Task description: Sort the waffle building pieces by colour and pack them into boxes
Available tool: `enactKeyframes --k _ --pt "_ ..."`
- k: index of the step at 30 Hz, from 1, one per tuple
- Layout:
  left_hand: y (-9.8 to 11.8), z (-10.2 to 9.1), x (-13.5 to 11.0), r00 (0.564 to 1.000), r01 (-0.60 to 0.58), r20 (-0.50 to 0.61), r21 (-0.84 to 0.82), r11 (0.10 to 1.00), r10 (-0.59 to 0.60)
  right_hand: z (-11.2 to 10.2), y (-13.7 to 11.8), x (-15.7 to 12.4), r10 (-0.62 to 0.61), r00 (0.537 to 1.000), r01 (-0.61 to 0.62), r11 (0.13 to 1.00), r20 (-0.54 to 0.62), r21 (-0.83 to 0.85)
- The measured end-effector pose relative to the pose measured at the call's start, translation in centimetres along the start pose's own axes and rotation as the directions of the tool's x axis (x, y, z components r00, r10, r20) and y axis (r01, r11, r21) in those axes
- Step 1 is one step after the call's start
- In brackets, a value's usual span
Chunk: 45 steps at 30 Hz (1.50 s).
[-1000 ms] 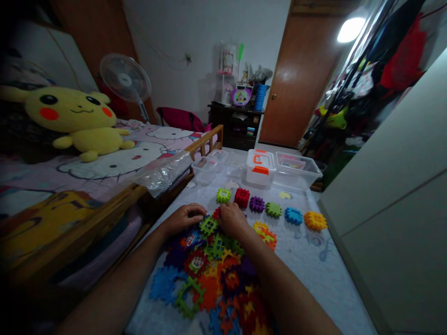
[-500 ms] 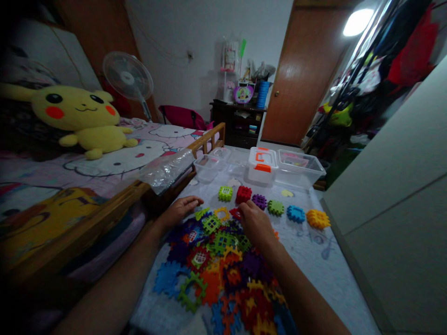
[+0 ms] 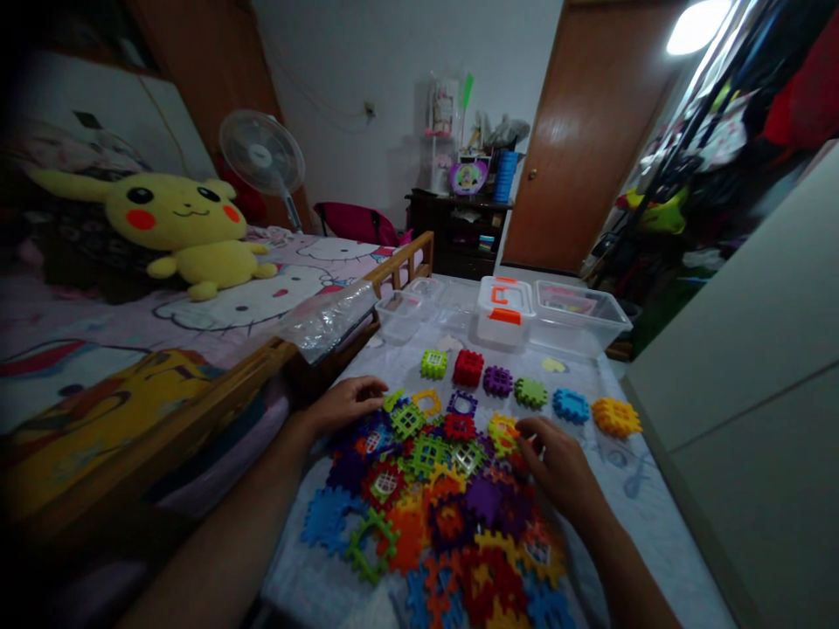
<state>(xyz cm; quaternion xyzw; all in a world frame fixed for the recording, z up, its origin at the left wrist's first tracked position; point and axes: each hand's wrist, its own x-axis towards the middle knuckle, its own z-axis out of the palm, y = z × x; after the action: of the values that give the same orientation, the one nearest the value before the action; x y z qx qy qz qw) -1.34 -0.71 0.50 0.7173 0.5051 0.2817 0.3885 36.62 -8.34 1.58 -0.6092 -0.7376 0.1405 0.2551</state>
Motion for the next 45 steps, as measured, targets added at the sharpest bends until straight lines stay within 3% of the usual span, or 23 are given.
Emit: enactKeyframes --k 5,8,11,17,21,26,30,35,40,45 --pt "0.7 0.4 -0.1 0.999 0.039 0.034 -0.282 0.959 -0.030 1.4 1.3 -0.4 0.110 0.992 -0.106 0.993 -0.067 0.056" --pt "1.0 0.1 -0.1 0.998 0.054 -0.014 -0.331 0.942 -0.062 1.6 1.7 -0.5 0.138 0.986 -0.127 0.985 -0.090 0.118" --pt "1.4 -1.3 -0.7 0.996 0.071 -0.031 -0.254 0.965 -0.081 1.5 2.0 -0.6 0.198 0.974 -0.174 0.964 -0.106 0.202" --pt "2.3 -4.4 -4.0 0.980 0.093 0.166 0.101 0.990 -0.109 1.3 2.1 -0.6 0.248 0.963 -0.210 0.936 -0.105 0.282" --pt "1.7 -3.9 -5.9 0.984 0.037 0.167 0.123 0.992 -0.058 1.5 2.1 -0.5 0.232 0.969 -0.198 0.937 -0.089 0.288" --pt "1.2 -3.0 -6.5 0.988 -0.005 0.153 0.190 0.982 -0.024 1.5 2.4 -0.5 0.219 0.972 -0.187 0.938 -0.081 0.292" --pt "1.5 -3.4 -6.1 0.994 0.013 0.107 0.217 0.976 -0.037 1.6 2.9 -0.4 0.208 0.976 -0.182 0.943 -0.070 0.278" --pt "0.9 -3.6 -4.0 0.994 0.078 -0.097 0.258 0.963 -0.055 1.8 3.3 -0.4 0.200 0.978 -0.180 0.949 -0.053 0.257" --pt "-1.2 -3.3 -1.4 0.999 0.048 -0.031 0.315 0.948 -0.041 1.9 3.6 -0.4 0.204 0.978 -0.186 0.947 -0.042 0.262" --pt "-2.8 -2.9 -0.3 0.998 -0.050 -0.009 0.367 0.929 0.058 1.9 3.5 -0.3 0.210 0.977 -0.191 0.945 -0.046 0.267"
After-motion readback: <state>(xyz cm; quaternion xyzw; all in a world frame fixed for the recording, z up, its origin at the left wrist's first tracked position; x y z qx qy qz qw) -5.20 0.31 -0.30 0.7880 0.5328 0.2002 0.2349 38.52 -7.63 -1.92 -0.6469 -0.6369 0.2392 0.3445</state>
